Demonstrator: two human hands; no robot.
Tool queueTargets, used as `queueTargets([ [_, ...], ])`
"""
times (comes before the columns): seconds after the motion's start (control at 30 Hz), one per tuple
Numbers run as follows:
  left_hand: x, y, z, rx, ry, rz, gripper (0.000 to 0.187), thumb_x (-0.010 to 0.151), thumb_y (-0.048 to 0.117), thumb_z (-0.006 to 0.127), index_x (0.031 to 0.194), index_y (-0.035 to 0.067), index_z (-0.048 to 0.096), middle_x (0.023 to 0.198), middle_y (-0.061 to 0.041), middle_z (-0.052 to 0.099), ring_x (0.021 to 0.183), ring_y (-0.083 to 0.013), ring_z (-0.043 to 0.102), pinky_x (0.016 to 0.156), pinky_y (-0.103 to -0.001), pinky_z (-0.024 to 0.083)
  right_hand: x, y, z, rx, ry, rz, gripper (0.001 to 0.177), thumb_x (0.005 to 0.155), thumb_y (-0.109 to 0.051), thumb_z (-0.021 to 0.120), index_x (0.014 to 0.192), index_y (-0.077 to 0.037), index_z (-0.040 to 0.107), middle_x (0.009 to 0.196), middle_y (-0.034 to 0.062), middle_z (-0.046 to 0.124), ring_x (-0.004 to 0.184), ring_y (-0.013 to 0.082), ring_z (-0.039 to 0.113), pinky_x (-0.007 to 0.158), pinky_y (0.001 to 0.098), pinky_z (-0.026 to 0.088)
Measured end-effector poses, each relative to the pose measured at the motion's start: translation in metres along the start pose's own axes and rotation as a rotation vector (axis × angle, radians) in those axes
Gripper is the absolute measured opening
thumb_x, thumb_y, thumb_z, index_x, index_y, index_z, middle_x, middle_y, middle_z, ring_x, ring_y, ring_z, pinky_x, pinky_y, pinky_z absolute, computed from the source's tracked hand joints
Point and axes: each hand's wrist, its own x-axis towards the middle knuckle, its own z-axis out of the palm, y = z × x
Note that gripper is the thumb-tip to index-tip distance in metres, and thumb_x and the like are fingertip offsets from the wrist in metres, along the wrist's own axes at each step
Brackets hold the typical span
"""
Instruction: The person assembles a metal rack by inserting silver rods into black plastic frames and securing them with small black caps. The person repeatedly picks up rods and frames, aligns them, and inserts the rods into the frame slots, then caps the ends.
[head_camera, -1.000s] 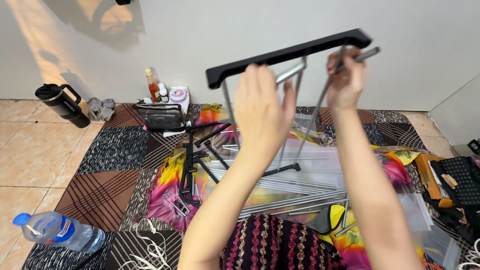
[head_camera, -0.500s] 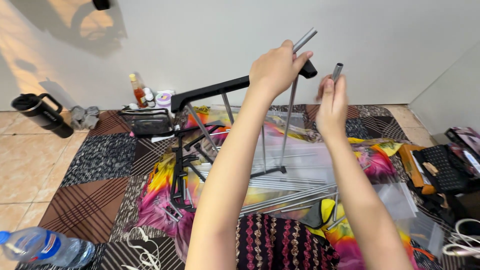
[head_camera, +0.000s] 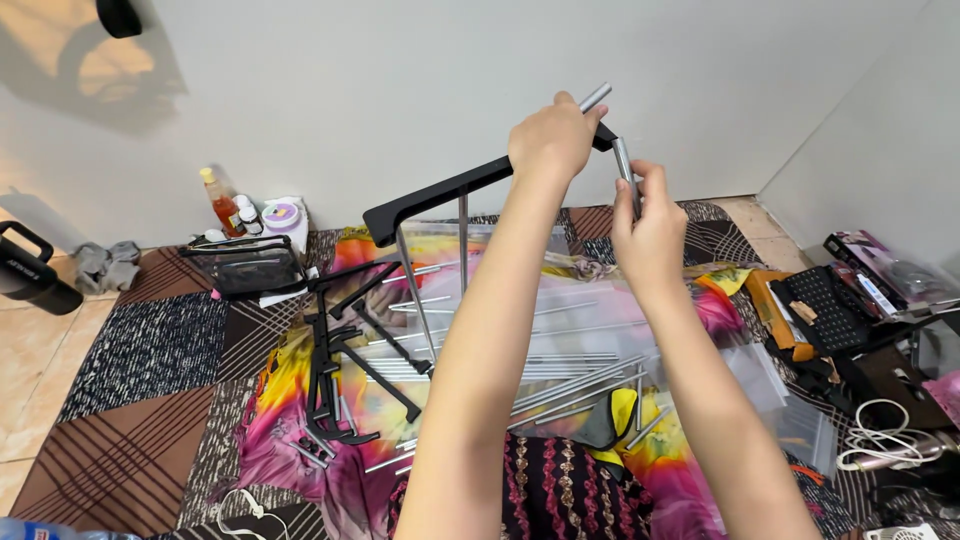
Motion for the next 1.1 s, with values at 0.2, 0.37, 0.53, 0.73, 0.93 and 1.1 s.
queueTargets([
  [0.2, -0.001, 0.007, 0.015, 0.043, 0.071, 0.09, 0.058, 0.098, 0.061, 0.045, 0.093, 0.012, 0.075, 0.084, -0.01, 0.077, 0.083, -0.03, 0.076, 0.074, -0.043, 0.058, -0.004, 0.012, 0.0, -0.14, 0.039, -0.072, 0.017, 0.107, -0.009, 0.061, 0.12, 0.002, 0.06, 0.079, 0.02, 0.068, 0.065, 0.0372, 0.068, 0.057, 0.044, 0.05],
  [0.37, -0.002, 0.011, 0.008, 0.024, 0.019, 0.063, 0.063, 0.089, 0.071, 0.052, 0.083, 0.013, 0.075, 0.077, -0.009, 0.075, 0.077, -0.0291, 0.075, 0.068, -0.041, 0.058, -0.002, 0.016, -0.003, -0.366, 0.057, -0.187, 0.017, 0.109, -0.013, 0.059, 0.118, 0.001, 0.06, 0.091, 0.0215, 0.072, 0.069, 0.0401, 0.069, 0.057, 0.0459, 0.054],
  [0.53, -0.004, 0.013, 0.01, 0.036, 0.045, 0.069, 0.061, 0.09, 0.069, 0.053, 0.084, 0.013, 0.076, 0.076, -0.009, 0.075, 0.077, -0.0295, 0.075, 0.067, -0.041, 0.058, 0.003, 0.015, -0.009, -0.729, -0.06, -0.216, 0.023, 0.11, -0.025, 0.057, 0.106, -0.003, 0.06, 0.078, 0.0127, 0.07, 0.051, 0.0328, 0.067, 0.042, 0.0432, 0.051],
  [0.73, -0.004, 0.016, 0.026, 0.028, 0.124, 0.137, 0.055, 0.091, 0.063, 0.055, 0.082, 0.014, 0.077, 0.076, -0.011, 0.075, 0.076, -0.0304, 0.075, 0.068, -0.042, 0.058, 0.024, 0.029, -0.019, -1.066, -0.104, -0.454, 0.038, 0.114, -0.037, 0.056, 0.088, -0.009, 0.054, 0.063, 0.0029, 0.063, 0.045, 0.0227, 0.065, 0.038, 0.0344, 0.05],
  [0.93, -0.01, 0.026, 0.037, 0.036, 0.175, 0.176, 0.051, 0.093, 0.059, 0.056, 0.082, 0.014, 0.077, 0.074, -0.011, 0.075, 0.073, -0.0295, 0.075, 0.067, -0.04, 0.058, 0.033, 0.05, -0.022, -0.86, -0.249, -0.293, 0.034, 0.112, -0.035, 0.056, 0.092, -0.008, 0.058, 0.06, 0.0093, 0.063, 0.05, 0.0297, 0.066, 0.048, 0.0391, 0.053],
  [1.1, -0.012, 0.024, 0.039, 0.047, 0.169, 0.177, 0.052, 0.095, 0.058, 0.054, 0.082, 0.013, 0.077, 0.073, -0.011, 0.074, 0.073, -0.0291, 0.075, 0.067, -0.041, 0.058, 0.05, 0.072, -0.022, -0.006, -0.441, 0.403, 0.042, 0.114, -0.04, 0.056, 0.094, -0.003, 0.064, 0.062, 0.0027, 0.052, 0.048, 0.0157, 0.044, 0.046, 0.0332, 0.033],
])
